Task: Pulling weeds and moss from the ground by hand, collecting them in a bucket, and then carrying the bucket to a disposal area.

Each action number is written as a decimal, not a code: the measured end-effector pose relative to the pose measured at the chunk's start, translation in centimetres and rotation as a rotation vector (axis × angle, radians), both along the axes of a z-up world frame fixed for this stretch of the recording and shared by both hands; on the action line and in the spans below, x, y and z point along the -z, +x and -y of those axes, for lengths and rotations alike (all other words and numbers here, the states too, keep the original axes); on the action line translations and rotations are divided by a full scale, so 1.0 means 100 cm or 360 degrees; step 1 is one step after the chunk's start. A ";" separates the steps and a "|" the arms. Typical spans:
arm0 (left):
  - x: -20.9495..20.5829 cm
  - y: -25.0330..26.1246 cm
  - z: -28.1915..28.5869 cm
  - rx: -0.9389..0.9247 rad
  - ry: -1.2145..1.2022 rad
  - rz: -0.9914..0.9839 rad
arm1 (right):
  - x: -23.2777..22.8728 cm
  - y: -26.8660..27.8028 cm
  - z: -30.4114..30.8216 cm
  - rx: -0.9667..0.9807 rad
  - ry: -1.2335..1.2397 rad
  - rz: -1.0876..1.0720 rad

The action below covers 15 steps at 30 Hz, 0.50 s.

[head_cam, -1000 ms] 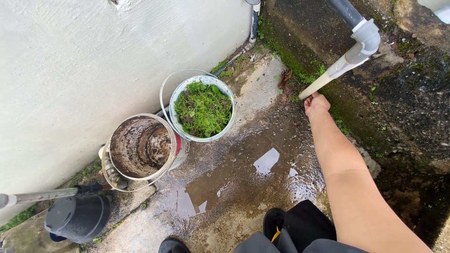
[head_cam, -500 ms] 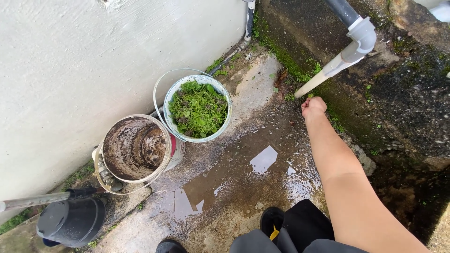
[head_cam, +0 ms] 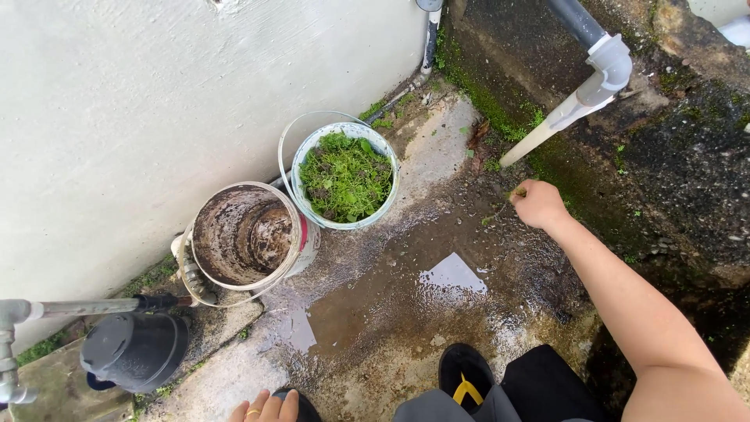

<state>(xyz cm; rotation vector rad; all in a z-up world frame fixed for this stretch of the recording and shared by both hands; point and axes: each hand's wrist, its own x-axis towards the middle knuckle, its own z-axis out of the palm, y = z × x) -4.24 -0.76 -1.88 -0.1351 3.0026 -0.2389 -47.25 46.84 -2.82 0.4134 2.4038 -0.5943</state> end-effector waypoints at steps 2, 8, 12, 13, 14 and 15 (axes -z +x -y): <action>-0.009 -0.013 0.001 0.0090 -0.0055 0.0387 | -0.012 0.011 0.017 -0.0171 0.0070 -0.0022; -0.077 -0.062 -0.020 0.0279 0.0039 0.1107 | -0.072 0.029 0.083 -0.0572 -0.0090 -0.0393; -0.096 -0.069 -0.028 0.0274 0.0110 0.1135 | -0.155 0.038 0.144 -0.0606 -0.0427 -0.0739; -0.092 -0.066 -0.026 0.0277 0.0112 0.1132 | -0.158 0.035 0.160 -0.0606 -0.0423 -0.0742; -0.087 -0.063 -0.025 0.0275 0.0104 0.1080 | -0.160 0.032 0.174 -0.0718 -0.0526 -0.0810; -0.082 -0.061 -0.023 0.0292 0.0091 0.1035 | -0.161 0.030 0.185 -0.0811 -0.0625 -0.0875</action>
